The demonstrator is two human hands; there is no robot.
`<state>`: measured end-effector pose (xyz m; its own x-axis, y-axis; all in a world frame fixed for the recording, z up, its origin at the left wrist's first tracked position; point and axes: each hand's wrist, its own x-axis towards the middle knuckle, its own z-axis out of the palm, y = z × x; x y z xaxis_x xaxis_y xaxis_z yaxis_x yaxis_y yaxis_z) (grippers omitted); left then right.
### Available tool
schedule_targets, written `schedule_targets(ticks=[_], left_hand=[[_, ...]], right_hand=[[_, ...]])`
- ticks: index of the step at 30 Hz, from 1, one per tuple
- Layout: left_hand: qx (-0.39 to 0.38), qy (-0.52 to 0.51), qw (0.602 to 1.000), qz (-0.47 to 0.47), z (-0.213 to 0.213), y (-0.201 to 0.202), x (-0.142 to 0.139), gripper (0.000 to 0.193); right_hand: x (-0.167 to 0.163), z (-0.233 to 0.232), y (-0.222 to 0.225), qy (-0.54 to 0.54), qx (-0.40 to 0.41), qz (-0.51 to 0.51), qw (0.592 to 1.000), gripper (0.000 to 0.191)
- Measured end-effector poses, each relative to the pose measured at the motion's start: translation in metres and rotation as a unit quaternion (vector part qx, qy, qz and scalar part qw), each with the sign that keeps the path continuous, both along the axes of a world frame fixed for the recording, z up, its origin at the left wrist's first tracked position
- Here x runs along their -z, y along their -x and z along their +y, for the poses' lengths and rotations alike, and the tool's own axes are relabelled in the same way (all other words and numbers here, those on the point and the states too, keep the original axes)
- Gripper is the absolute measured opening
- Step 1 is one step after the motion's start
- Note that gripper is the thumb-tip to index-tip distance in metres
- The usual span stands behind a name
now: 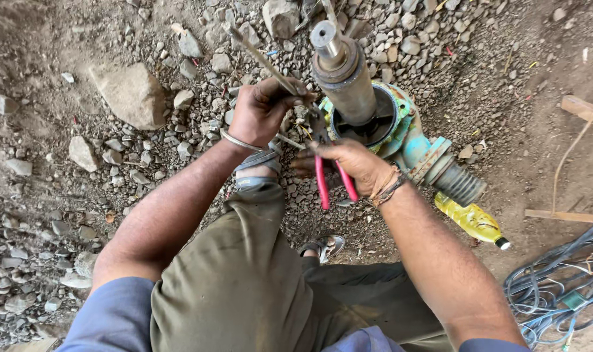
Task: The person sits on the ground repairing a water pump. They use pliers and a flat metal bar to work on the pump shaft and housing, reposition the pump, then squeeze yellow grease from a plastic bottle onto the pump housing and spread it by hand.
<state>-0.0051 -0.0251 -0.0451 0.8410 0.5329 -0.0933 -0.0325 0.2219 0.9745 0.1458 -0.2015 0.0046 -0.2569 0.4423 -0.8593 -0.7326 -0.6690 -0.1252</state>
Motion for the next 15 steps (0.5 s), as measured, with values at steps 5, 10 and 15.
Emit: schedule_targets(ticks=[5, 10, 15], left_hand=[[0.009, -0.116, 0.993, 0.033, 0.004, 0.001, 0.006, 0.022], [0.02, -0.168, 0.984, 0.064, 0.011, 0.003, 0.001, 0.02], [0.028, -0.197, 0.978, 0.06, 0.015, -0.004, -0.007, 0.021]], right_hand=[[-0.013, -0.015, 0.036, -0.011, -0.038, -0.067, 0.997, 0.039], [-0.012, -0.061, 0.061, -0.063, -0.073, -0.12, 0.988, 0.043], [0.005, -0.072, 0.069, -0.037, -0.056, -0.152, 0.986, 0.049]])
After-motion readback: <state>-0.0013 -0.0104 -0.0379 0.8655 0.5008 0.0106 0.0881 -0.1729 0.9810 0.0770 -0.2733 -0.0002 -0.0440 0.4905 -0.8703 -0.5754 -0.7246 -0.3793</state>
